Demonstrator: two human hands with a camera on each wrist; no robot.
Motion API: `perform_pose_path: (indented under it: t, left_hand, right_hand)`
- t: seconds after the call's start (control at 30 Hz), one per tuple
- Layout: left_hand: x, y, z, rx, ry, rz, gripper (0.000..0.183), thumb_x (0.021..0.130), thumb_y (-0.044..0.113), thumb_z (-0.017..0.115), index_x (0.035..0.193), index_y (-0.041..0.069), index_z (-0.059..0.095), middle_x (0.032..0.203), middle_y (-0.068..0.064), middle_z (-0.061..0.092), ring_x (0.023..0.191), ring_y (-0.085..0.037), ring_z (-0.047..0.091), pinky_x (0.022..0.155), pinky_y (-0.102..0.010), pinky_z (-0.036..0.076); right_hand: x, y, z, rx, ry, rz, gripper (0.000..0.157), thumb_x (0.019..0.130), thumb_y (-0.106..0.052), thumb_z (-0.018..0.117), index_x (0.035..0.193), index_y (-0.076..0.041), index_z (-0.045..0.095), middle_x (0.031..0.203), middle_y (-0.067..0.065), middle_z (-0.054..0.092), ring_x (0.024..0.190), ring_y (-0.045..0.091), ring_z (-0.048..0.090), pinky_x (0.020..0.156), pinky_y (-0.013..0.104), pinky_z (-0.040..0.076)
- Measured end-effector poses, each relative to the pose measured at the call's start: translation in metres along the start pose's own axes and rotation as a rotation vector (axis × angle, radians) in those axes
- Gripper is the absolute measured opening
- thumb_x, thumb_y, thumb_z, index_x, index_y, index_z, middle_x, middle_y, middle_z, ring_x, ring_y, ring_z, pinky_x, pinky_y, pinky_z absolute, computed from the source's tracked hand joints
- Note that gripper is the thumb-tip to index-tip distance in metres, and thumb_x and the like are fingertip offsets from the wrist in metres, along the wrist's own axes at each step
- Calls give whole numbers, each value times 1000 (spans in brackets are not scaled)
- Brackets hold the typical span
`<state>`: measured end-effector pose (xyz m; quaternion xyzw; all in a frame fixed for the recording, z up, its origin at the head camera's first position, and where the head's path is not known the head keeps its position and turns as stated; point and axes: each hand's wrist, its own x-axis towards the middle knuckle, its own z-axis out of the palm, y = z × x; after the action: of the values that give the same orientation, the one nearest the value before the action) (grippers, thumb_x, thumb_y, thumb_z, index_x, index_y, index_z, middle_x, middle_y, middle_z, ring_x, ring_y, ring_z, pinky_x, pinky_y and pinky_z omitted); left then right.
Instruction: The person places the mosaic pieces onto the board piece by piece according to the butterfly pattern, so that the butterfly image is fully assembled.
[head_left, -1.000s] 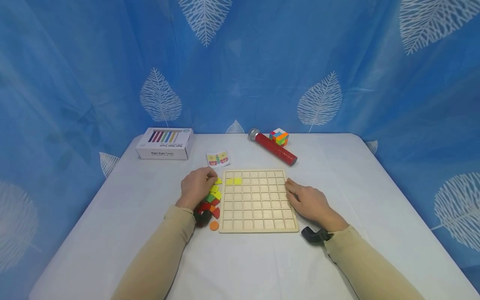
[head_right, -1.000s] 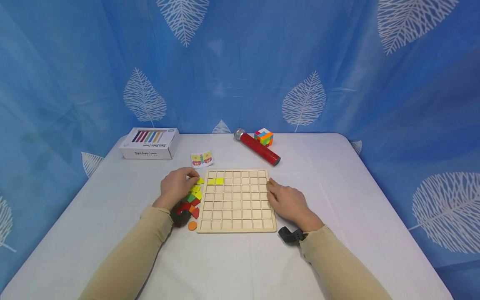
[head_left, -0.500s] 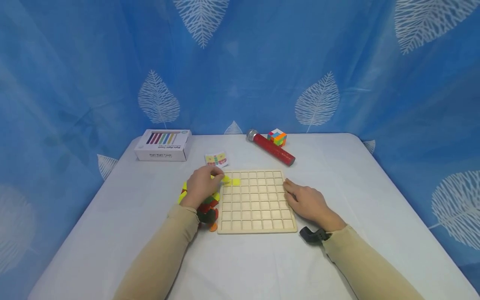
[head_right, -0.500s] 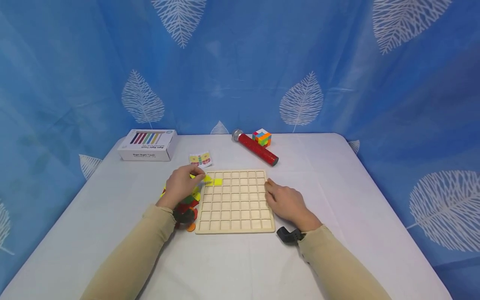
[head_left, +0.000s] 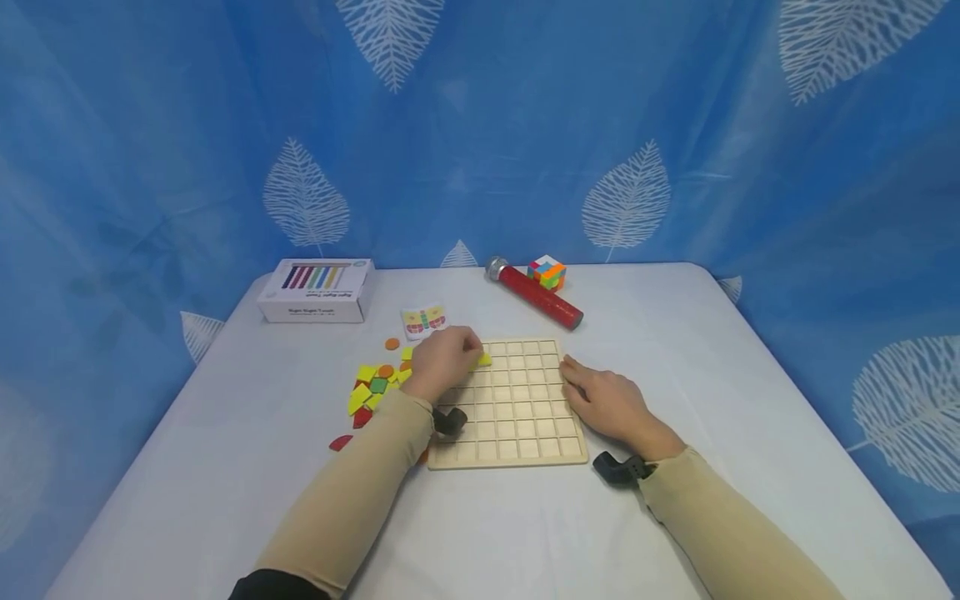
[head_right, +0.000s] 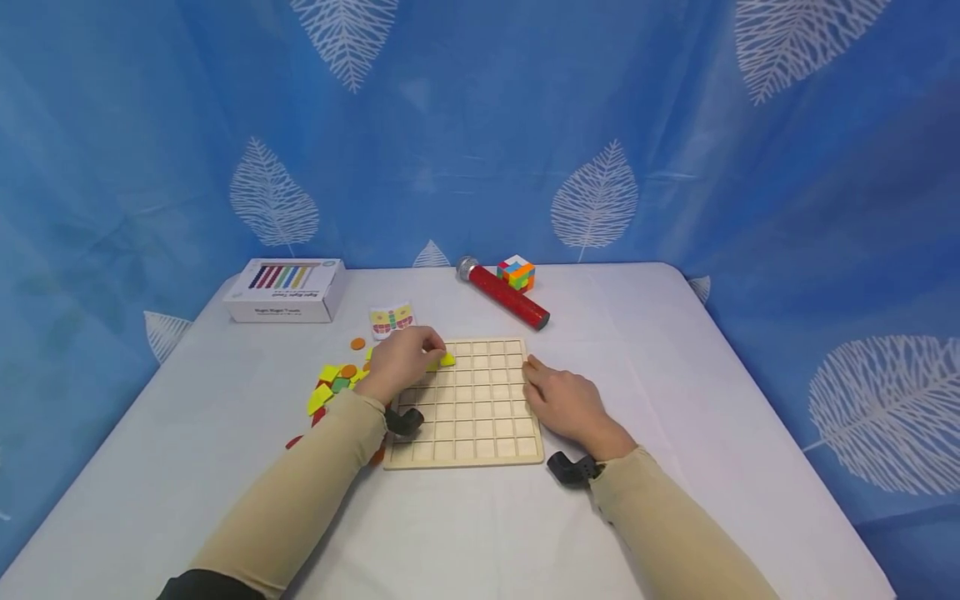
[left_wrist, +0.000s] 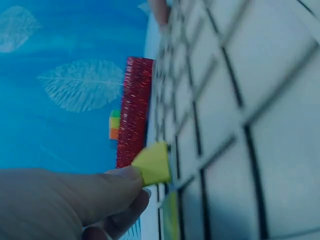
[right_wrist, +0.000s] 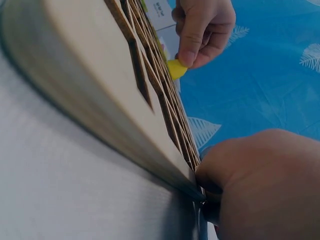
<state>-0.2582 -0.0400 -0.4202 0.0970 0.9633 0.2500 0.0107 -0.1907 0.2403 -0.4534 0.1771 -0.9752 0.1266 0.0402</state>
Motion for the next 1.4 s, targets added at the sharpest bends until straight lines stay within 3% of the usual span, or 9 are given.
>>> perform_pose_path:
  t: [0.57,0.83,0.97,1.07,1.27,1.4]
  left_hand:
    - [9,-3,-9,70,-106,68,8,97,24,71,90,22,75,93,7,72,84,-17,62,73,-36,50]
    - [10,-1,0,163,-106,73,8,96,25,72,93,24,79,95,8,74,83,-15,62,73,-37,51]
    - [7,-4,1,148,-87,66,8,96,27,72,96,26,80,96,9,75,84,-14,63,72,-37,51]
    - [3,-16,-7,83,-40,12,9,97,28,71,99,25,79,100,7,75,88,-18,64,74,-39,50]
    - [-1,-61,-37,-114,117,-202,16,99,32,68,106,21,78,113,-2,74,93,-26,63,82,-44,48]
    - [-4,-90,-48,-202,135,-313,23,101,32,65,114,15,73,116,-8,70,97,-30,59,91,-48,46]
  right_hand:
    - [2,-3,2,13,0,-1,49,106,-33,49,149,-11,55,155,10,50,124,39,64,87,54,56]
    - [1,-2,4,19,8,3,48,106,-32,50,148,-10,55,155,11,51,126,38,63,89,54,56]
    - [0,-2,5,17,8,9,49,106,-33,50,148,-10,55,155,10,51,127,38,62,89,54,56]
    - [1,-2,5,15,7,14,49,105,-33,50,148,-10,55,155,10,50,128,38,62,91,54,56]
    - [1,-3,2,7,0,17,49,105,-32,50,149,-9,54,155,10,50,129,37,61,92,54,55]
    - [0,-3,0,3,-1,21,49,105,-32,50,148,-9,55,155,11,50,129,38,61,93,54,55]
